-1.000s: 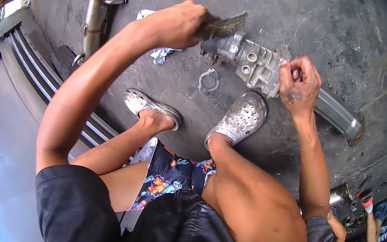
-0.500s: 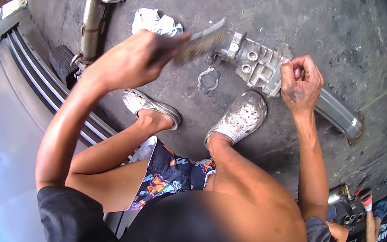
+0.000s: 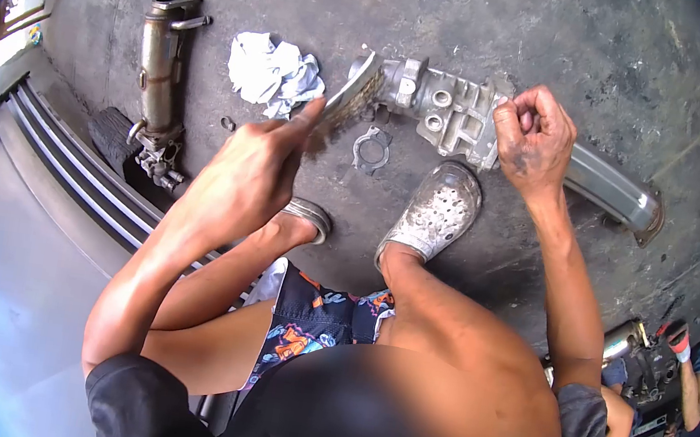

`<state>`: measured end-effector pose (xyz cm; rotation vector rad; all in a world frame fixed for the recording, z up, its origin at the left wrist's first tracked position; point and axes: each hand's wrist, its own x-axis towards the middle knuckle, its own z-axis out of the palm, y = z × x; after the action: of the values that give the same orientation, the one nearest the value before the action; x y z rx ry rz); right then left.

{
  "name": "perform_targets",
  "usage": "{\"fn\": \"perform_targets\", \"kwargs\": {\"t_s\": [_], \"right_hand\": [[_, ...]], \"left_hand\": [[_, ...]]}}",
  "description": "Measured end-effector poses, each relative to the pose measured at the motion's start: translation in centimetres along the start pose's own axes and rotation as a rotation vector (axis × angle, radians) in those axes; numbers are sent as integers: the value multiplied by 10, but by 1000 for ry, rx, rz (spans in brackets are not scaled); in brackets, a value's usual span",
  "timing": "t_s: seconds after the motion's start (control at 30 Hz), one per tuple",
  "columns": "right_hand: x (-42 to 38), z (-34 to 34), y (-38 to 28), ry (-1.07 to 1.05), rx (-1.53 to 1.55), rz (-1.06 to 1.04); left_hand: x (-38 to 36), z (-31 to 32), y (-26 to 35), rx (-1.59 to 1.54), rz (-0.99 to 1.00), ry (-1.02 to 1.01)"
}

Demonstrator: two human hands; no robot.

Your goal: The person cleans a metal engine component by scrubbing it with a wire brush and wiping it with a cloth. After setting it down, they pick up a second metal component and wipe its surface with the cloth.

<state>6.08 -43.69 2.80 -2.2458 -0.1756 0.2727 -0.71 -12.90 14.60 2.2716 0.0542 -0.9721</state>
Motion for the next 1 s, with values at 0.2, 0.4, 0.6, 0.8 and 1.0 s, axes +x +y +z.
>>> {"fn": "perform_targets", "kwargs": {"t_s": [0.2, 0.4, 0.6, 0.8, 1.0], "right_hand": [[12, -3, -4, 11, 35, 88], [4, -5, -3, 11, 52, 107], [7, -5, 0, 0, 42, 102], [18, -2, 0, 55, 81, 102], [3, -1, 1, 11, 57, 105]], "left_hand": [[29, -9, 2, 259, 103, 152], [111, 17, 20, 554, 334, 151], [37, -23, -29, 436, 254, 111], [128, 21, 6, 421, 281, 70], [74, -36, -39, 495, 334, 187]]}}
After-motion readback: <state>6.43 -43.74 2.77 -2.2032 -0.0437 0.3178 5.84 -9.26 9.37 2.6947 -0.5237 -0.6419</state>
